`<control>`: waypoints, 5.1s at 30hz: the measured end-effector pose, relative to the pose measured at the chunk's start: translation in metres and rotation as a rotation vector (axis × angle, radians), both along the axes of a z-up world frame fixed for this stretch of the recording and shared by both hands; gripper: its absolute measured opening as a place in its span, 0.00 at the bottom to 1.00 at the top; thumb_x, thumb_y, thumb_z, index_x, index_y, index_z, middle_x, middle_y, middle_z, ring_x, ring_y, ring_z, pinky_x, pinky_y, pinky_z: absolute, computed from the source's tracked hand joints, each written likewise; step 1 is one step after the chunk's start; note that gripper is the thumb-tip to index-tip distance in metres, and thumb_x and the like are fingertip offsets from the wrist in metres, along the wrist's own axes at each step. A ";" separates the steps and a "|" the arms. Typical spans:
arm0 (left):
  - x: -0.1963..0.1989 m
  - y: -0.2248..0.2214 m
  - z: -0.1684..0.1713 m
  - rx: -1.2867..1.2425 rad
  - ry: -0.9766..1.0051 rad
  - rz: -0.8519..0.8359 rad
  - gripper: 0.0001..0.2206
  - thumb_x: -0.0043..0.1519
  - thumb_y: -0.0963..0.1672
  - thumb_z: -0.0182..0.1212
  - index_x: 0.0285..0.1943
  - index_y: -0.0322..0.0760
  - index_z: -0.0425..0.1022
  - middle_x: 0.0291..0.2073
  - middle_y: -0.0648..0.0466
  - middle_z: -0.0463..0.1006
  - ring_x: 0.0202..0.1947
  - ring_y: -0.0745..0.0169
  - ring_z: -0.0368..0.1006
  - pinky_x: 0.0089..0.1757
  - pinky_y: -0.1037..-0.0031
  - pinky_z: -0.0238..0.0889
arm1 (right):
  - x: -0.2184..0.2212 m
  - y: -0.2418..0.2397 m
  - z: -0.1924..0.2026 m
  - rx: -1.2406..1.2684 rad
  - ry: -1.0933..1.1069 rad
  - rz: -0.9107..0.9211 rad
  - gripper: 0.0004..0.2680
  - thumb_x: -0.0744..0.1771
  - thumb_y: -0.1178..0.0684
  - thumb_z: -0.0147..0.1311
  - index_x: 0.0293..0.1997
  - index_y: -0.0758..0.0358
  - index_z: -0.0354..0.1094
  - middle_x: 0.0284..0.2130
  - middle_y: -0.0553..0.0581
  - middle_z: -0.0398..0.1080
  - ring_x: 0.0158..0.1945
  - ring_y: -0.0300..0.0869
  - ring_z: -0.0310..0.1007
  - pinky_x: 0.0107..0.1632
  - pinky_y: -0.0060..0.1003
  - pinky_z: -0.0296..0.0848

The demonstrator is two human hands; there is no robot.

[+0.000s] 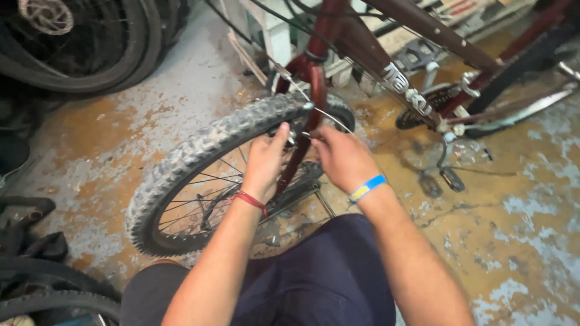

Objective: Adjusting the front brake of a bicycle by threading the cable through the caliper and tightening it.

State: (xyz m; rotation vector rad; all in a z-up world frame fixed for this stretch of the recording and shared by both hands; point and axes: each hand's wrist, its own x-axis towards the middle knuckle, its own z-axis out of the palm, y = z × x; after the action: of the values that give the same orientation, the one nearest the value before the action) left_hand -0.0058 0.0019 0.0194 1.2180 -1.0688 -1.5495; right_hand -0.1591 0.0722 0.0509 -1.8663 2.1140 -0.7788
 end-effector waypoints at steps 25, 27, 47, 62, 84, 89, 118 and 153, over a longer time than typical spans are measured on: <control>-0.015 -0.015 -0.029 0.020 -0.026 0.070 0.24 0.64 0.54 0.66 0.31 0.27 0.76 0.20 0.45 0.75 0.20 0.59 0.76 0.22 0.70 0.70 | 0.060 -0.012 -0.095 -0.650 -0.410 -0.152 0.10 0.72 0.55 0.50 0.59 0.59 0.71 0.47 0.64 0.79 0.49 0.59 0.80 0.49 0.52 0.80; -0.017 -0.013 -0.009 0.013 -0.001 0.072 0.23 0.64 0.54 0.65 0.32 0.26 0.77 0.22 0.45 0.75 0.21 0.59 0.75 0.23 0.70 0.70 | 0.061 -0.009 -0.092 -0.656 -0.394 -0.148 0.10 0.72 0.54 0.50 0.60 0.58 0.71 0.48 0.64 0.79 0.50 0.58 0.80 0.50 0.51 0.80; -0.018 -0.010 -0.031 -0.139 0.058 0.054 0.16 0.68 0.50 0.64 0.49 0.31 0.85 0.39 0.51 0.86 0.43 0.69 0.77 0.46 0.71 0.72 | 0.040 0.000 -0.048 -0.531 -0.390 -0.005 0.04 0.70 0.58 0.55 0.48 0.59 0.74 0.51 0.57 0.79 0.52 0.52 0.79 0.50 0.47 0.80; -0.011 -0.012 -0.037 -0.217 -0.024 0.021 0.15 0.69 0.49 0.62 0.50 0.34 0.86 0.40 0.49 0.87 0.45 0.66 0.78 0.47 0.67 0.73 | 0.005 -0.003 0.013 0.064 -0.100 0.161 0.07 0.71 0.49 0.47 0.52 0.43 0.70 0.19 0.47 0.77 0.36 0.54 0.82 0.45 0.53 0.77; 0.025 0.011 0.037 -0.310 -0.487 -0.139 0.22 0.72 0.51 0.47 0.37 0.30 0.78 0.29 0.41 0.82 0.41 0.45 0.79 0.44 0.55 0.69 | 0.029 -0.006 0.020 0.404 0.200 0.074 0.08 0.67 0.52 0.47 0.48 0.60 0.58 0.38 0.73 0.78 0.48 0.68 0.80 0.51 0.60 0.78; 0.025 0.015 0.046 -0.302 -0.558 -0.167 0.24 0.72 0.52 0.45 0.38 0.29 0.78 0.34 0.35 0.83 0.48 0.34 0.79 0.46 0.51 0.69 | 0.028 -0.007 0.025 0.442 0.251 0.106 0.08 0.67 0.55 0.43 0.50 0.64 0.58 0.38 0.75 0.77 0.47 0.70 0.80 0.50 0.59 0.79; 0.054 0.010 0.036 -0.260 -0.231 -0.283 0.21 0.74 0.47 0.41 0.61 0.26 0.76 0.56 0.33 0.79 0.64 0.37 0.70 0.63 0.50 0.60 | 0.034 -0.028 0.018 0.226 -0.678 -0.175 0.08 0.65 0.56 0.58 0.45 0.70 0.72 0.18 0.50 0.59 0.18 0.38 0.63 0.20 0.30 0.61; 0.553 -0.184 0.326 0.176 -0.741 -0.764 0.18 0.62 0.50 0.58 0.61 0.53 0.79 0.51 0.61 0.89 0.53 0.67 0.85 0.55 0.74 0.72 | 0.450 -0.136 0.315 0.550 -1.387 -0.642 0.17 0.72 0.42 0.46 0.45 0.68 0.74 0.22 0.55 0.64 0.19 0.38 0.64 0.20 0.31 0.64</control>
State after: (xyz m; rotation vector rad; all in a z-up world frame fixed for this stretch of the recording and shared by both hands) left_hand 0.5468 -0.1819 0.3455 1.6819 -2.0956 -1.7979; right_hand 0.2909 -0.0641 0.3659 -0.0919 1.5642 -0.9955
